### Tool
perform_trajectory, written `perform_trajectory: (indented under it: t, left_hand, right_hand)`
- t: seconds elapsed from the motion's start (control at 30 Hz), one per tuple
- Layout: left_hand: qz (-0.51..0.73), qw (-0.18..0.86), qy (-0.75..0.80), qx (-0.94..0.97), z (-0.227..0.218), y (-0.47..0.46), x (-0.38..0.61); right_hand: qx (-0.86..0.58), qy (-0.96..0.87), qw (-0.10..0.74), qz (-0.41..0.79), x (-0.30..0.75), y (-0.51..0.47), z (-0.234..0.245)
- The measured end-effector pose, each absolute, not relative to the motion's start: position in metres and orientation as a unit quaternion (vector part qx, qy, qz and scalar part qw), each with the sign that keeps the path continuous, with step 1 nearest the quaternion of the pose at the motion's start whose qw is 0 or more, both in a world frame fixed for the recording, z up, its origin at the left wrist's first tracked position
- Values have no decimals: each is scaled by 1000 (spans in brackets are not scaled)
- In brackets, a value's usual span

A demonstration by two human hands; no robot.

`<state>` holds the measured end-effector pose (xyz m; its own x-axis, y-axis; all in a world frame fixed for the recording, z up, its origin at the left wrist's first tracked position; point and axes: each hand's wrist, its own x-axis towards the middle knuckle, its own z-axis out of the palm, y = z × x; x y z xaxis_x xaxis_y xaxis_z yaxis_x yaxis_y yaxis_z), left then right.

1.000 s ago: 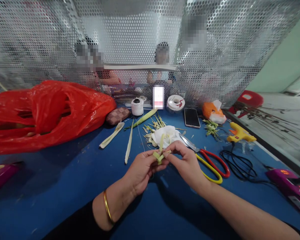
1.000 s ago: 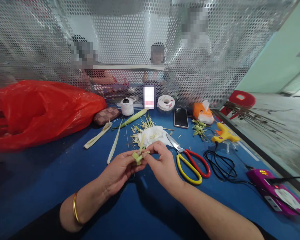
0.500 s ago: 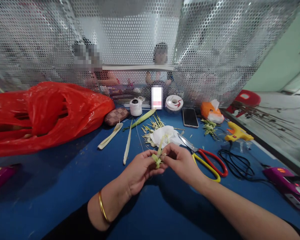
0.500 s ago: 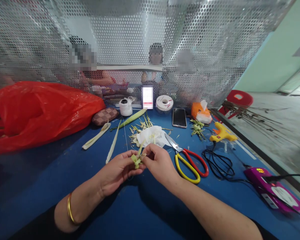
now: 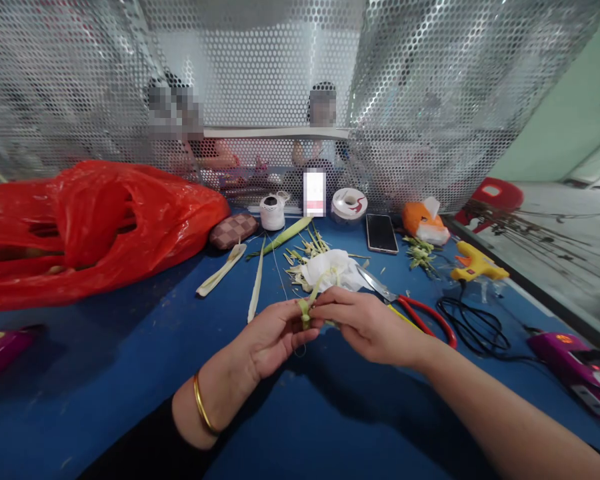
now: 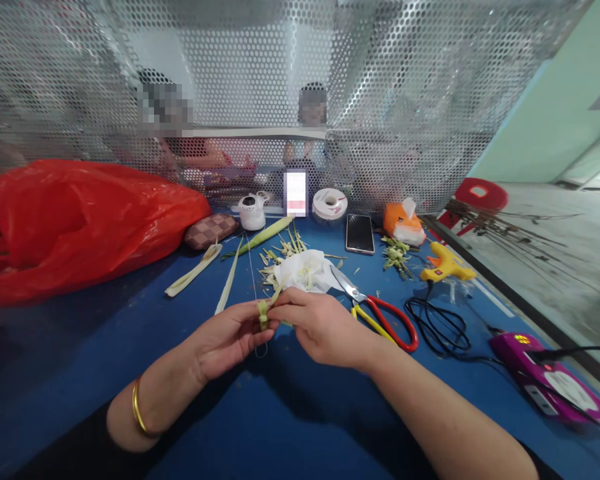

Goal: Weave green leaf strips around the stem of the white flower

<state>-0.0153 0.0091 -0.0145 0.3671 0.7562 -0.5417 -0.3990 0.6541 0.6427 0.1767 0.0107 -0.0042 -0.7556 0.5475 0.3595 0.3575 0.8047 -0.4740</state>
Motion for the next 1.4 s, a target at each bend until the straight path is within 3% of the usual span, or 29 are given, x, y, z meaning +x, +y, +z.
perform_trajectory:
  t: [0.23, 0.67, 1.4]
  left_hand:
    - [356, 819, 438, 101, -8, 15, -19]
    - [323, 844, 420, 81, -11, 13, -14]
    - [313, 835, 435, 127, -8, 9, -11]
  right_hand:
    - [-244, -924, 229, 187, 174, 11, -3]
    - [-187, -928, 281, -160, 169, 11, -30]
    - [-138, -934, 268, -193, 173, 12, -25]
